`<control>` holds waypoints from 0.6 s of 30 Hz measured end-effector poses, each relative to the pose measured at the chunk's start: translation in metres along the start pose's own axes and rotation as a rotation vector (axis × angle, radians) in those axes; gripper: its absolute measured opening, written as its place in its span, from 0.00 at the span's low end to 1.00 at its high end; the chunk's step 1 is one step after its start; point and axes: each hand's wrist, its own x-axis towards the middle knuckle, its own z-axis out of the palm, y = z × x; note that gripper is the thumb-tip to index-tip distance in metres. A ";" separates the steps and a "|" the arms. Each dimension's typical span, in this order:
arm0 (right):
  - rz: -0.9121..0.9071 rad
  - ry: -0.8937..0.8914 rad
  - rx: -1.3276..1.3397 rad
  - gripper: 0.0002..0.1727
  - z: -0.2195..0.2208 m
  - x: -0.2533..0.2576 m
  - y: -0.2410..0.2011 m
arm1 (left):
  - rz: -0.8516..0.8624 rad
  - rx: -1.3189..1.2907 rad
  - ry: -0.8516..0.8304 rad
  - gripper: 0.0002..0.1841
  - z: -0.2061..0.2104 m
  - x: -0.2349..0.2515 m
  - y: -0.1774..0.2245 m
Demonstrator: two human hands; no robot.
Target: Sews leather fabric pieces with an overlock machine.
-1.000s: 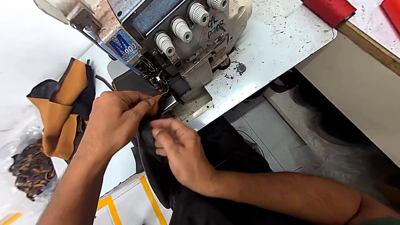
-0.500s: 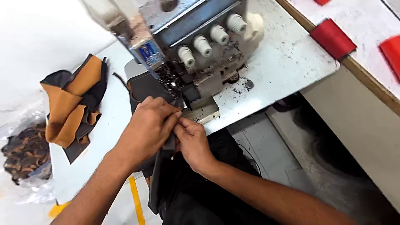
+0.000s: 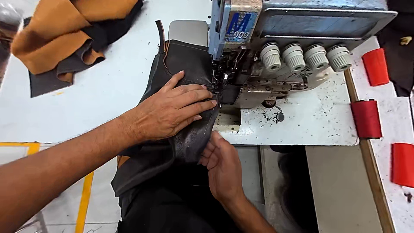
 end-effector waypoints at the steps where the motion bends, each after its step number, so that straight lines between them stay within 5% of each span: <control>1: -0.024 0.008 -0.026 0.29 0.000 -0.001 0.000 | -0.001 0.003 0.002 0.23 0.001 -0.001 0.000; 5: -0.122 0.092 -0.134 0.12 0.006 0.001 0.001 | 0.001 0.011 -0.005 0.24 0.002 -0.001 -0.003; 18: -0.126 0.137 -0.207 0.13 0.007 0.009 -0.008 | -0.056 0.016 -0.004 0.22 -0.002 0.005 -0.005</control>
